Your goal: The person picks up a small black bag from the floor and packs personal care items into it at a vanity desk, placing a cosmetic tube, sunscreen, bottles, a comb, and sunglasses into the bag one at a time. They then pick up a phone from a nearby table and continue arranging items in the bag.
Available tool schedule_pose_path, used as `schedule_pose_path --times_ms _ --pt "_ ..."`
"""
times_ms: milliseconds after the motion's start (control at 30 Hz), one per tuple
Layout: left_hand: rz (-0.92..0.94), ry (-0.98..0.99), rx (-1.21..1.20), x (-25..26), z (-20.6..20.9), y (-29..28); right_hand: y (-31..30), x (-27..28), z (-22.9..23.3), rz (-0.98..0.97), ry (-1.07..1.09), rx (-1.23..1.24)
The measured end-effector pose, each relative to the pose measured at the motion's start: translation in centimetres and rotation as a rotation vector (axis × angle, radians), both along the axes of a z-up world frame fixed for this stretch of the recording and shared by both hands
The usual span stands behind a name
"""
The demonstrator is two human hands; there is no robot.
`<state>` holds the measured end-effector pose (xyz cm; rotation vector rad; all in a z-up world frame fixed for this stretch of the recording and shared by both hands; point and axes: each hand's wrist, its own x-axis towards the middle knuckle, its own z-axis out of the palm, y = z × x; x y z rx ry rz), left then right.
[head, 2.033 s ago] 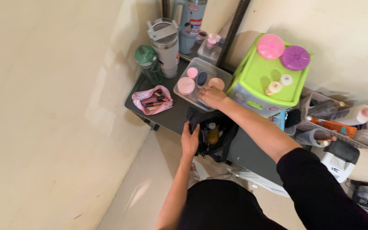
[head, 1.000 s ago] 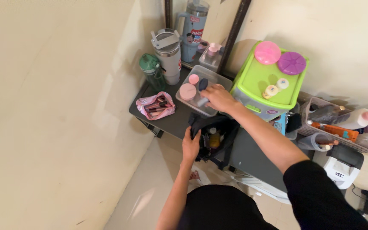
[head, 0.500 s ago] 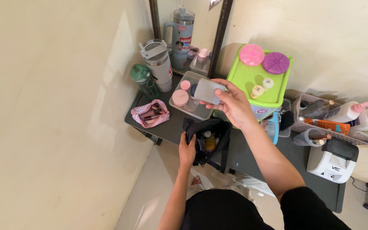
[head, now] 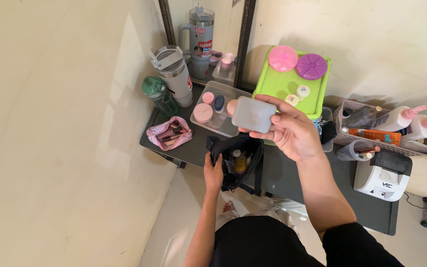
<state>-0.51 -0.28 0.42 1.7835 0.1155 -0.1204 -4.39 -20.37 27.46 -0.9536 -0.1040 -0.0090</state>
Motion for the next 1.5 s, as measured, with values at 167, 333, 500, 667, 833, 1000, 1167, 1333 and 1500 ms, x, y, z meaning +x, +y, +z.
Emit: schedule_pose_path --times_ms 167,333,500,667,833,1000,1167,1333,1500 --pt "0.006 0.031 -0.031 0.1 -0.1 0.0 -0.9 0.7 -1.8 -0.035 0.051 -0.127" --pt "0.005 -0.015 -0.015 0.2 -0.7 0.0 -0.4 4.0 -6.8 0.067 0.231 -0.861" --pt "0.014 -0.002 -0.035 0.4 -0.4 0.2 2.0 4.9 -13.0 0.123 0.153 -1.5" --pt "0.022 0.009 -0.063 0.3 0.1 0.3 3.1 4.8 -18.2 0.239 0.078 -1.653" --pt "0.041 0.05 -0.062 0.3 0.4 0.3 3.3 5.2 -22.3 0.313 0.151 -1.773" --pt "0.045 0.029 -0.017 0.5 -0.1 0.2 2.7 4.9 -22.0 0.337 0.201 -1.789" --pt "0.062 0.07 0.012 0.7 -0.4 0.2 2.8 5.0 -16.7 0.326 0.176 -1.777" --pt "0.052 0.084 -0.026 0.7 -0.5 0.3 4.1 6.9 -11.8 0.264 0.064 -1.652" --pt "0.084 0.131 0.041 0.3 -1.0 0.8 4.9 9.0 -10.4 0.209 -0.007 -1.603"
